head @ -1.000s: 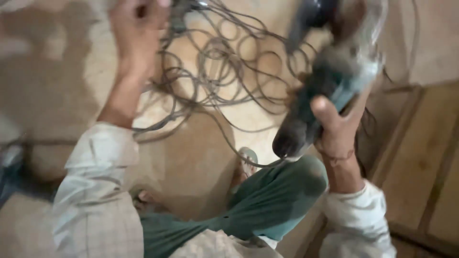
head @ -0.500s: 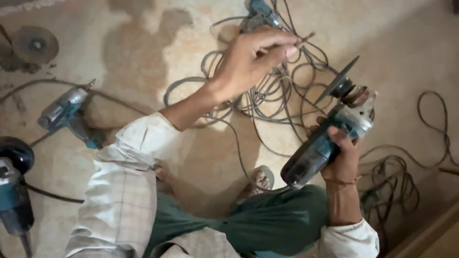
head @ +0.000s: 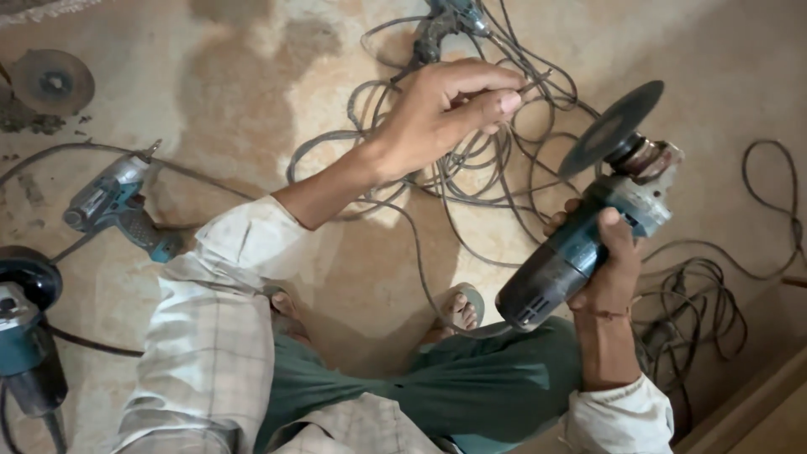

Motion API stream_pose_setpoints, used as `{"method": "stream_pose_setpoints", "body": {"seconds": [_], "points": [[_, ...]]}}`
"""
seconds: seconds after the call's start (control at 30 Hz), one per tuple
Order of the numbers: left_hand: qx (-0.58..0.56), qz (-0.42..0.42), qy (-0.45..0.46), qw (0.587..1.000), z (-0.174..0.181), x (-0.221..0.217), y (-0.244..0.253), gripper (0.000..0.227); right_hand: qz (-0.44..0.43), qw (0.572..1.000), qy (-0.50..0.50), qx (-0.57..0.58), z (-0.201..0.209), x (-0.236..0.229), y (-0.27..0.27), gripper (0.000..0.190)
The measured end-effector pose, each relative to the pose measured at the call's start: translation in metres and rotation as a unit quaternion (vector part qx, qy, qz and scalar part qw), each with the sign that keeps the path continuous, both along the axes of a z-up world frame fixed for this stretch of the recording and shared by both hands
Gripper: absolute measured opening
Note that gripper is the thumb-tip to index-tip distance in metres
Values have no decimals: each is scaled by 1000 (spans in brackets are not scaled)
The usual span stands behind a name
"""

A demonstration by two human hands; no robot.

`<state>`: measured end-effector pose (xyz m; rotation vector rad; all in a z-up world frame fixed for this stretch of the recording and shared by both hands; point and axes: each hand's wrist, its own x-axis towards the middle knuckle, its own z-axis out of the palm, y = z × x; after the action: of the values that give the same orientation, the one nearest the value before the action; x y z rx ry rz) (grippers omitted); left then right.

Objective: The person sharpens a drill bit using an angle grinder.

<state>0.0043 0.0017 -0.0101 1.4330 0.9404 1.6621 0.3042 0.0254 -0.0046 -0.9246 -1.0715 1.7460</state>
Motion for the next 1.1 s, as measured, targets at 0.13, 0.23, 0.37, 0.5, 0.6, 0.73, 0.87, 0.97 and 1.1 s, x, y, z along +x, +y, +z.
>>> {"method": "stream_pose_setpoints", "body": {"seconds": [0.13,0.23,0.37,0.5,0.6,0.73,0.87,0.97,1.1], "points": [[1,-10,-17,1000,7,2,-3,31,-4,1000,0,17,1,-6,4,47],[-18,-1,12,1000,11,5,-3,32,8,1000,-4,11,4,-7,6,47],[-2,-3,-3,1000,9,7,-1,31,17,999,4,-32,2,-5,8,47],[1,-6,17,1000,14,5,-4,31,16,999,7,-45,-3,-2,11,47],[-31,-3,9,999,18,7,-8,31,3,999,0,-43,-2,-5,12,44],[-36,-14,10,999,12,7,-4,31,-10,1000,-9,-23,-5,-8,15,41],[-21,-10,-5,1000,12,7,-6,29,-16,999,-27,-27,-3,-13,13,38],[-27,-3,-12,1000,11,9,-4,29,-19,999,-21,-30,-5,-13,14,37],[-3,25,17,1000,6,9,-1,28,-12,999,-30,-7,-7,-13,15,37]]}}
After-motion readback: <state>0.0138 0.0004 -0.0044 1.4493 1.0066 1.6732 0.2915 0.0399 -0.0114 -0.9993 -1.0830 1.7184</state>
